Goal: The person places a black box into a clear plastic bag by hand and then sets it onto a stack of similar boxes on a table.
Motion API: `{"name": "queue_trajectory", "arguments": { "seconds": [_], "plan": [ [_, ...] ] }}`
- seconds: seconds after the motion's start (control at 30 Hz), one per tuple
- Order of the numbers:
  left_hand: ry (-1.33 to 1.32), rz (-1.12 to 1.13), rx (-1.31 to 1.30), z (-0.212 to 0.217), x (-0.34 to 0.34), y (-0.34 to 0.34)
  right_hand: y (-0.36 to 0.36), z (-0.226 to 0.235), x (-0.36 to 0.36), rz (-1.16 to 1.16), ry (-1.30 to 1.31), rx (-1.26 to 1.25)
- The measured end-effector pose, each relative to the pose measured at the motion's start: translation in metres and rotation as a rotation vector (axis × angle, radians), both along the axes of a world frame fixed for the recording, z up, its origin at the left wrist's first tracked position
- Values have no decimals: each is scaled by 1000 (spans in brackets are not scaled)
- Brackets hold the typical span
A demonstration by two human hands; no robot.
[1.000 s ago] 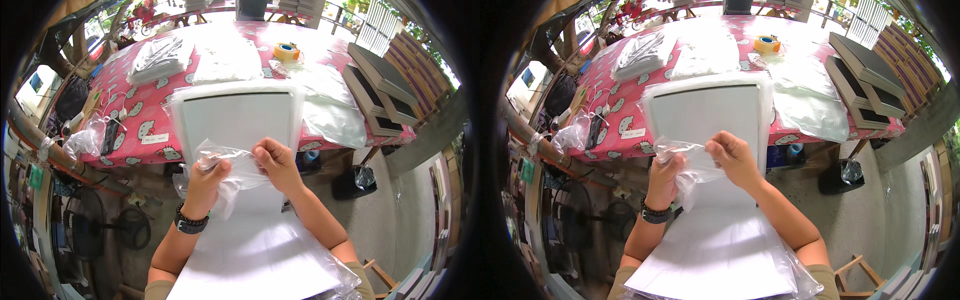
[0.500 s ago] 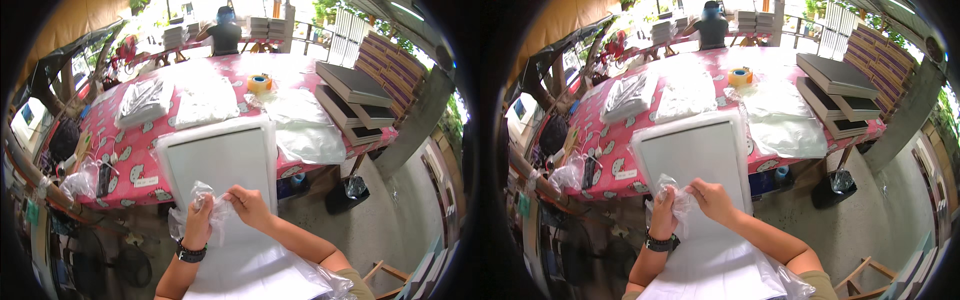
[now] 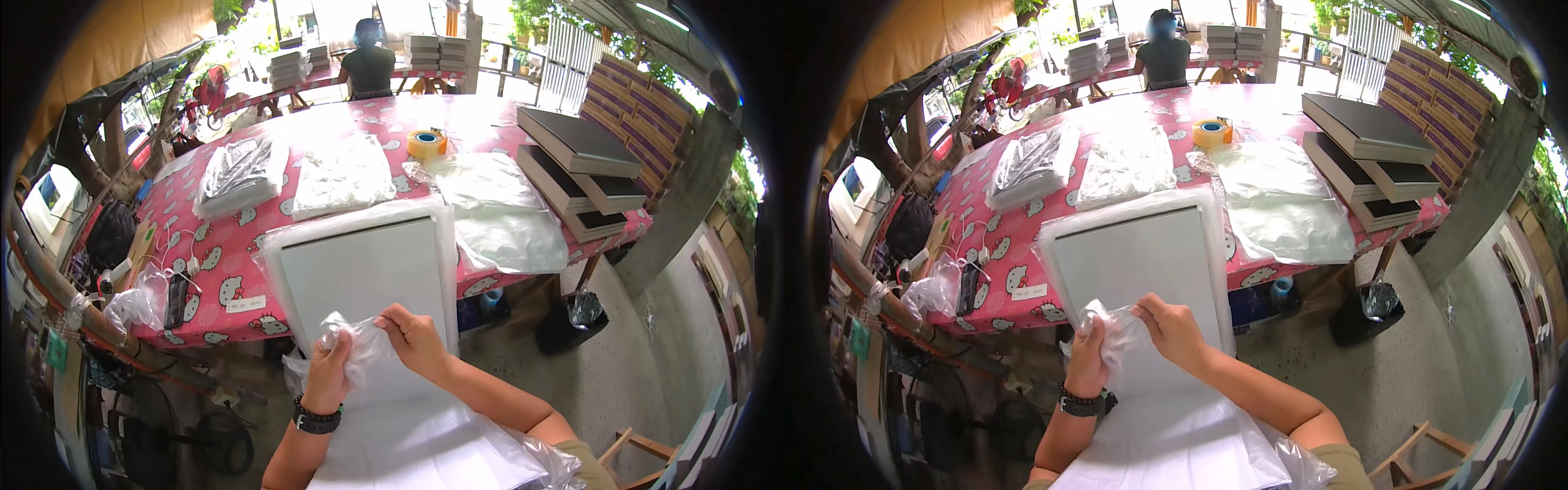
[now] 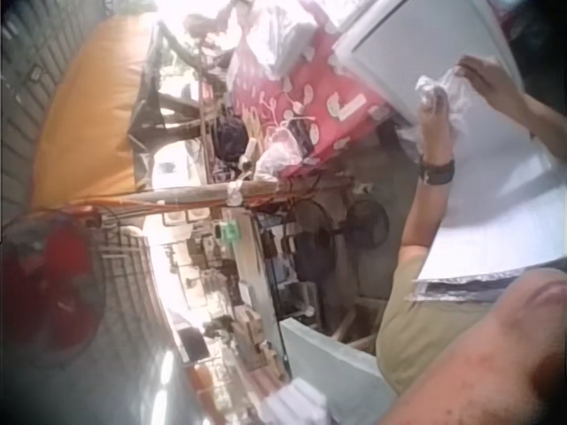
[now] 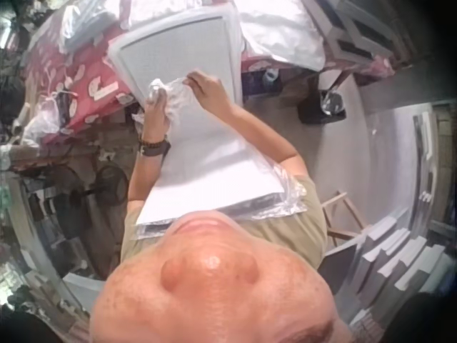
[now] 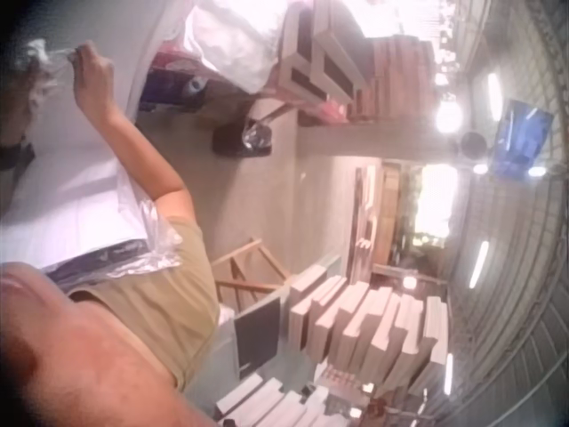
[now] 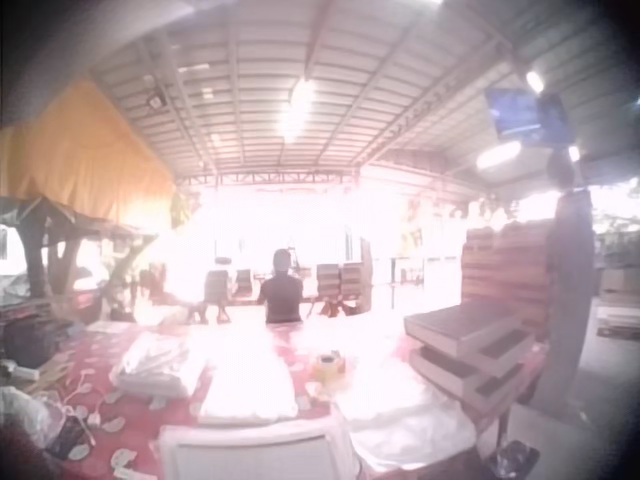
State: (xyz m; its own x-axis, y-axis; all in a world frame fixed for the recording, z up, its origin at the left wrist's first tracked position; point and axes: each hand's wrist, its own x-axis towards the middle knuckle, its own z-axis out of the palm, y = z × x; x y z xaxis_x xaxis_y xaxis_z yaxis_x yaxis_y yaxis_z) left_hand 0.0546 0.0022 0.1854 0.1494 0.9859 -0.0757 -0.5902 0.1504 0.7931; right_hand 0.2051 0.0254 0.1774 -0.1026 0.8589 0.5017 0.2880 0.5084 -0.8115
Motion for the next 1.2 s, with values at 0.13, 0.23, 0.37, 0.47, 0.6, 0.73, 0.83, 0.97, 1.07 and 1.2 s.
{"name": "queue_trajectory", "arguments": {
  "seconds": [0.13,0.23,0.37,0.47,0.6,0.73,0.83,0.97,1.07,1.2],
  "plan": [
    [-298,-194,62,-23,-20,3,5,16,14,443,911,-569],
    [33,-211,189,-40,-71,16,4,39,55,997,1382,-496],
    [828,390,501,-10,-73,16,-5,58,58,782,745,-424],
    [1066,415,873,38,-29,-8,-25,65,14,505,104,-362],
    [812,-440,572,43,-26,-34,-27,77,13,521,-69,-272],
    [-159,-162,198,32,-59,-34,-26,57,40,1214,-241,-691],
    [-437,213,-55,37,-74,-26,-26,32,48,1526,9,-517],
    [115,160,135,-31,-80,-30,-17,1,71,813,931,-357],
    [-3,-567,349,-45,-88,-34,-10,5,75,849,1137,-745],
    [-381,307,-8,-2,-86,-20,-9,-16,86,1239,354,-886]
  ]
}}
